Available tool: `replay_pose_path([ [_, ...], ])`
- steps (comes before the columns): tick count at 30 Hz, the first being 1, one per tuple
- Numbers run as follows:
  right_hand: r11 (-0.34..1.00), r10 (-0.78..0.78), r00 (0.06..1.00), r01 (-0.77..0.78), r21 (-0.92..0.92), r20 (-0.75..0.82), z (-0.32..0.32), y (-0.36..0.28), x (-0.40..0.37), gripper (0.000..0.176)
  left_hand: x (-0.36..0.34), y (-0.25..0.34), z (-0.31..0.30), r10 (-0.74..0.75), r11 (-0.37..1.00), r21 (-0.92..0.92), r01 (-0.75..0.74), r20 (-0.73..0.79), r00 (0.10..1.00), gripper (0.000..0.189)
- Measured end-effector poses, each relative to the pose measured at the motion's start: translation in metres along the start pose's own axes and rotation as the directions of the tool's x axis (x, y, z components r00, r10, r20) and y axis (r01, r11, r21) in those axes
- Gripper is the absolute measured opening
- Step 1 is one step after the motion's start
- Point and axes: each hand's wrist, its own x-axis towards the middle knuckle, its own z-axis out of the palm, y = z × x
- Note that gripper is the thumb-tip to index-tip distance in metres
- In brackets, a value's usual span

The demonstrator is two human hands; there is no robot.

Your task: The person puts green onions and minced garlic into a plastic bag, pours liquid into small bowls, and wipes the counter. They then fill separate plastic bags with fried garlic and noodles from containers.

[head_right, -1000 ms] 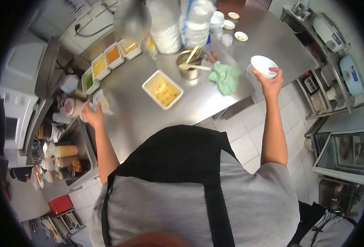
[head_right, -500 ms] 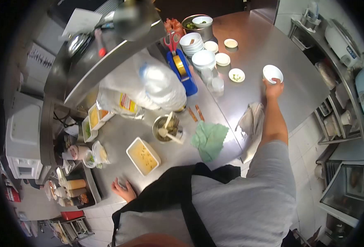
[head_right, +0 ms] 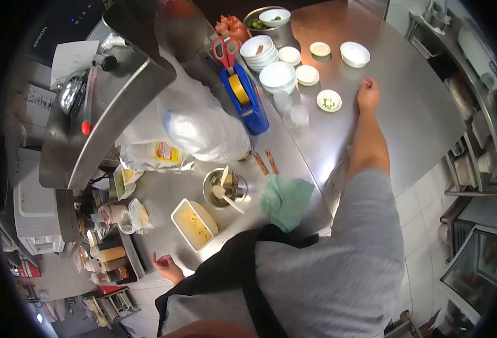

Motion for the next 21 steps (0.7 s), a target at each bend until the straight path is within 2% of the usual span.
replay_pose_path([
  [1,0.998,0.062,0.997,-0.063,0.017,0.044,-0.002,-0.003,-0.003,0.026,0.001,-0.005,-0.006,0.028,0.999,-0.029,-0.029,-0.028,0.999,0.048],
  [4,0.98,0.2,0.95,-0.197,-0.034,0.24,-0.011,-0.037,-0.017,0.016,-0.002,-0.024,-0.045,-0.122,0.947,0.295,0.126,-0.033,0.992,0.042],
  [5,0.971,0.24,0.919,-0.23,-0.069,0.312,-0.014,-0.046,-0.023,0.014,-0.003,-0.035,-0.06,-0.27,0.936,0.234,0.264,-0.006,0.963,0.044],
  [8,0.928,0.309,0.833,-0.371,0.048,0.459,-0.02,-0.049,-0.03,0.011,-0.023,-0.068,-0.089,-0.071,0.951,0.281,0.127,-0.202,0.977,0.051],
  [9,0.914,0.323,0.817,-0.4,0.067,0.478,-0.023,-0.05,-0.034,0.011,-0.031,-0.069,-0.099,0.152,0.863,0.502,-0.065,-0.135,0.979,0.066],
  [12,0.867,0.363,0.772,-0.485,0.114,0.522,-0.027,-0.058,-0.046,0.014,-0.056,-0.074,-0.101,0.049,0.774,0.605,0.186,-0.351,0.935,0.079],
  [13,0.85,0.38,0.763,-0.511,0.127,0.523,-0.029,-0.061,-0.051,0.015,-0.063,-0.086,-0.102,0.041,0.747,0.625,0.228,-0.385,0.922,0.087],
  [16,0.79,0.428,0.723,-0.591,0.165,0.542,-0.029,-0.068,-0.067,0.019,-0.08,-0.103,-0.099,-0.087,0.696,0.603,0.389,-0.466,0.88,0.086],
  [17,0.768,0.441,0.709,-0.615,0.178,0.551,-0.028,-0.071,-0.072,0.021,-0.084,-0.105,-0.097,-0.127,0.679,0.599,0.424,-0.473,0.872,0.083],
  [20,0.691,0.449,0.666,-0.681,0.241,0.595,-0.021,-0.072,-0.084,0.024,-0.087,-0.119,-0.091,-0.078,0.708,0.601,0.372,-0.456,0.886,0.08],
  [21,0.678,0.412,0.712,-0.657,0.331,0.568,-0.018,-0.072,-0.089,0.024,-0.085,-0.121,-0.085,-0.113,0.731,0.555,0.397,-0.475,0.873,0.078],
])
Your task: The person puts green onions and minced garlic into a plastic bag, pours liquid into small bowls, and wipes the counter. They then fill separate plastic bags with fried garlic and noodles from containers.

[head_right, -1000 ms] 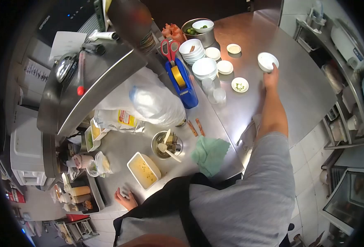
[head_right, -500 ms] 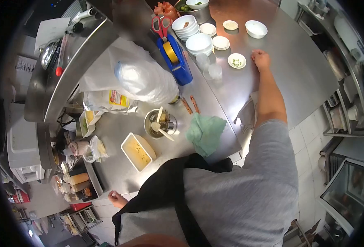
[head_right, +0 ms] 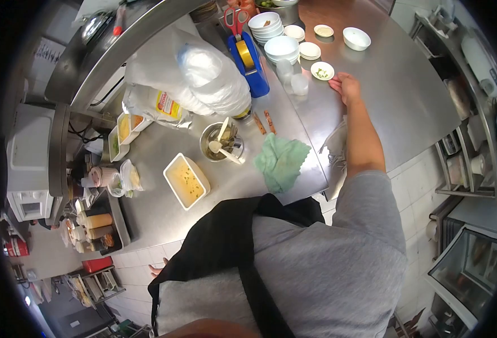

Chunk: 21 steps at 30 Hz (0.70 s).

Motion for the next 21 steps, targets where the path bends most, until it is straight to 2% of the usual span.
replay_pose_path([
  [2,0.982,-0.122,0.992,0.125,0.138,-0.03,0.004,0.005,-0.003,0.025,0.004,0.0,0.003,0.052,0.99,-0.138,-0.036,0.11,0.993,0.077],
  [3,0.985,-0.165,0.986,0.166,0.048,-0.027,0.002,0.002,-0.004,0.024,0.007,-0.002,0.003,0.081,0.977,-0.209,-0.047,0.159,0.984,0.076],
  [4,0.978,-0.205,0.978,0.205,-0.04,-0.021,-0.004,-0.002,-0.007,0.024,0.006,-0.004,0.011,0.133,0.96,-0.254,-0.115,0.056,0.989,0.07],
  [5,0.962,-0.246,0.969,0.242,-0.128,-0.012,-0.011,-0.007,-0.011,0.023,0.009,-0.008,0.014,0.063,0.941,-0.339,-0.004,0.163,0.985,0.066],
  [7,0.773,-0.362,0.932,0.321,-0.547,0.035,-0.026,-0.027,-0.033,0.02,0.009,-0.017,0.019,-0.051,0.854,-0.461,0.242,0.387,0.921,0.058],
  [8,0.627,-0.468,0.883,0.368,-0.686,0.045,-0.033,-0.04,-0.046,0.023,0.007,-0.012,0.017,-0.081,0.903,-0.351,0.249,0.431,0.899,0.042],
  [9,0.454,-0.558,0.823,0.406,-0.793,0.102,-0.037,-0.046,-0.05,0.027,0.008,-0.01,0.013,-0.167,0.864,-0.317,0.39,0.551,0.817,0.034],
  [10,0.417,-0.668,0.726,0.548,-0.725,0.164,-0.044,-0.042,-0.042,0.031,0.0,-0.024,0.026,0.168,0.957,-0.263,-0.119,0.171,0.971,0.031],
  [11,0.552,-0.634,0.771,0.505,-0.663,0.059,-0.038,-0.052,-0.044,0.032,-0.001,0.007,-0.008,0.014,0.964,-0.251,0.085,0.37,0.929,0.042],
  [12,0.581,-0.695,0.717,0.603,-0.547,0.052,-0.023,-0.06,-0.056,0.025,0.006,-0.029,0.031,0.413,0.844,-0.427,-0.325,0.13,0.901,0.066],
  [13,0.516,-0.713,0.698,0.587,-0.623,0.067,-0.004,-0.077,-0.077,0.021,0.004,-0.01,0.018,0.319,0.943,-0.181,-0.278,0.26,0.911,0.089],
  [14,0.475,-0.784,0.608,0.716,-0.511,0.123,0.02,-0.092,-0.099,0.021,0.003,0.003,0.013,0.14,0.984,-0.155,-0.092,0.33,0.934,0.097],
  [15,0.423,-0.848,0.508,0.819,-0.386,0.148,0.047,-0.105,-0.127,0.022,0.003,0.018,0.003,0.145,0.967,-0.239,-0.086,0.241,0.96,0.098],
  [17,0.306,-0.921,0.341,0.933,-0.191,0.187,0.109,-0.129,-0.196,0.03,0.007,0.037,-0.002,0.087,0.972,-0.229,-0.049,0.158,0.984,0.095],
  [19,0.3,-0.92,0.3,0.953,-0.043,0.252,0.164,-0.139,-0.264,0.033,0.009,0.055,-0.01,0.131,0.944,-0.314,-0.103,0.068,0.989,0.087],
  [20,0.298,-0.918,0.278,0.954,0.03,0.283,0.184,-0.136,-0.292,0.035,0.007,0.06,-0.012,0.131,0.938,-0.332,-0.101,0.071,0.989,0.082],
  [21,0.305,-0.896,0.241,0.944,0.124,0.373,0.203,-0.128,-0.312,0.036,0.009,0.065,-0.011,0.128,0.931,-0.352,-0.099,0.061,0.99,0.077],
])
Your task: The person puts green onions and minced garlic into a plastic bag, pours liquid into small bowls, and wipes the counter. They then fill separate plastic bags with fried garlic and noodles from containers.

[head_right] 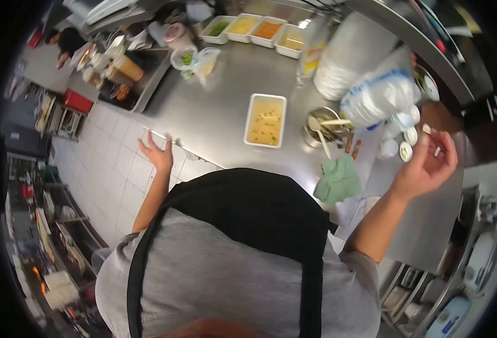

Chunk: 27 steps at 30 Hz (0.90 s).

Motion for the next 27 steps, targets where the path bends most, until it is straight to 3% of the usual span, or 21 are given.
replay_pose_path([
  [4,0.945,-0.097,0.929,-0.026,0.325,0.358,0.088,-0.057,-0.032,0.04,0.015,-0.01,0.011,0.059,0.997,-0.037,-0.06,-0.036,0.998,0.054],
  [6,0.929,-0.046,0.862,-0.148,0.338,0.505,0.124,-0.08,-0.056,0.034,0.033,-0.03,0.018,0.05,0.993,-0.105,-0.047,0.029,0.998,0.046],
  [8,0.951,-0.204,0.74,-0.004,0.308,0.641,0.159,-0.096,-0.07,0.029,0.049,-0.044,0.019,0.015,0.982,-0.189,-0.009,0.029,0.999,0.041],
  [9,0.946,-0.225,0.674,-0.021,0.323,0.703,0.177,-0.1,-0.08,0.028,0.059,-0.043,0.015,-0.018,0.971,-0.237,0.017,-0.003,1.0,0.04],
  [10,0.943,-0.244,0.602,-0.037,0.332,0.76,0.196,-0.104,-0.089,0.028,0.069,-0.038,0.008,-0.049,0.957,-0.288,0.038,-0.032,0.998,0.039],
  [12,0.899,-0.101,0.247,-0.393,0.194,0.964,0.266,-0.131,-0.114,0.04,0.087,-0.043,-0.009,-0.118,0.941,-0.327,0.09,-0.066,0.991,0.045],
  [14,0.839,-0.098,0.048,-0.533,0.109,0.994,0.324,-0.131,-0.14,0.067,0.098,-0.064,-0.012,-0.104,0.935,-0.346,0.076,-0.063,0.993,0.048],
  [17,0.854,-0.137,0.027,-0.503,0.132,0.99,0.42,-0.148,-0.176,0.093,0.103,-0.105,-0.02,-0.075,0.951,-0.303,0.064,-0.025,0.997,0.045],
  [20,0.858,-0.119,0.09,-0.492,0.148,0.989,0.522,-0.174,-0.205,0.103,0.101,-0.153,-0.04,-0.104,0.934,-0.339,0.11,0.033,0.994,0.036],
  [22,0.889,-0.163,0.214,-0.393,0.237,0.963,0.593,-0.173,-0.23,0.106,0.096,-0.178,-0.066,-0.217,0.887,-0.397,0.235,0.09,0.972,0.032],
  [24,0.931,-0.195,0.337,-0.232,0.282,0.921,0.652,-0.17,-0.252,0.108,0.081,-0.213,-0.089,-0.267,0.898,-0.351,0.267,0.048,0.962,0.027],
  [27,0.934,-0.18,0.439,-0.205,0.293,0.88,0.705,-0.167,-0.281,0.112,0.048,-0.254,-0.122,-0.449,0.844,-0.328,0.424,0.0,0.894,0.023],
])
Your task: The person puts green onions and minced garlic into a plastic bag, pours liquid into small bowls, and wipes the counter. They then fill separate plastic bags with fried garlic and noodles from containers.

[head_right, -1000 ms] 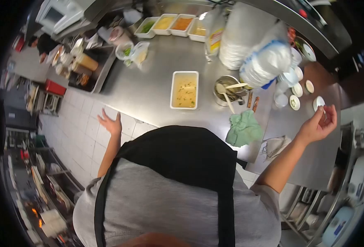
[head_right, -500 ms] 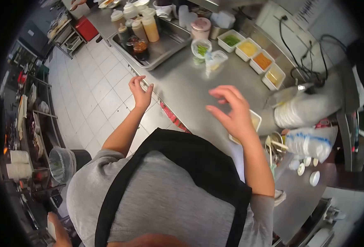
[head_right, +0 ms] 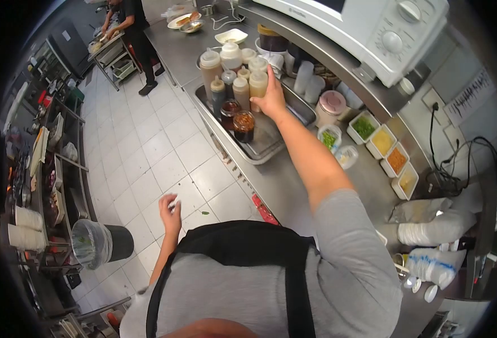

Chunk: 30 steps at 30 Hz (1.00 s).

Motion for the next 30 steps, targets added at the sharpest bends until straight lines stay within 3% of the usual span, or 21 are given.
replay_pose_path([
  [2,1.0,-0.006,0.998,0.007,0.021,-0.056,0.019,0.004,0.007,0.114,-0.012,-0.023,-0.022,-0.083,0.996,0.02,0.085,-0.065,0.994,0.023],
  [6,0.985,0.164,0.975,-0.152,0.085,-0.153,0.033,0.01,0.006,0.111,-0.025,-0.032,-0.041,-0.17,0.98,0.079,0.18,-0.124,0.978,0.023],
  [9,0.994,0.094,0.973,-0.082,0.067,-0.212,0.018,0.013,-0.003,0.11,-0.019,-0.031,-0.033,-0.153,0.986,0.051,0.157,-0.08,0.985,0.026],
  [11,0.998,-0.058,0.965,0.064,0.017,-0.256,-0.004,0.007,-0.016,0.107,-0.007,-0.022,-0.025,-0.117,0.993,0.003,0.117,-0.036,0.992,0.03],
  [13,0.992,-0.125,0.963,0.125,-0.015,-0.238,-0.04,-0.009,-0.035,0.105,0.011,-0.009,-0.015,-0.056,0.998,-0.037,0.056,0.007,0.998,0.034],
  [17,0.859,-0.511,0.84,0.493,-0.137,-0.182,-0.135,-0.07,-0.088,0.09,0.052,0.029,0.008,0.103,0.982,-0.17,-0.083,0.108,0.989,0.044],
  [19,0.867,-0.498,0.841,0.485,-0.113,-0.212,-0.176,-0.1,-0.121,0.077,0.069,0.06,0.025,0.224,0.952,-0.245,-0.185,0.139,0.965,0.048],
  [22,0.861,-0.5,0.857,0.476,-0.18,-0.123,-0.242,-0.137,-0.172,0.065,0.079,0.115,0.052,0.418,0.886,-0.316,-0.34,0.224,0.881,0.049],
  [25,0.799,-0.584,0.782,0.508,-0.322,-0.217,-0.304,-0.158,-0.224,0.074,0.069,0.16,0.081,0.575,0.795,-0.415,-0.442,0.286,0.767,0.051],
  [27,0.889,-0.423,0.802,0.278,-0.363,-0.422,-0.351,-0.172,-0.274,0.085,0.055,0.175,0.106,0.617,0.752,-0.516,-0.41,0.33,0.715,0.056],
  [28,0.95,-0.3,0.684,0.276,-0.144,-0.665,-0.366,-0.182,-0.295,0.083,0.044,0.182,0.116,0.635,0.733,-0.551,-0.398,0.346,0.691,0.057],
  [30,0.899,-0.047,0.363,0.421,0.119,-0.931,-0.401,-0.192,-0.335,0.077,0.027,0.187,0.136,0.649,0.725,-0.586,-0.363,0.403,0.645,0.059],
])
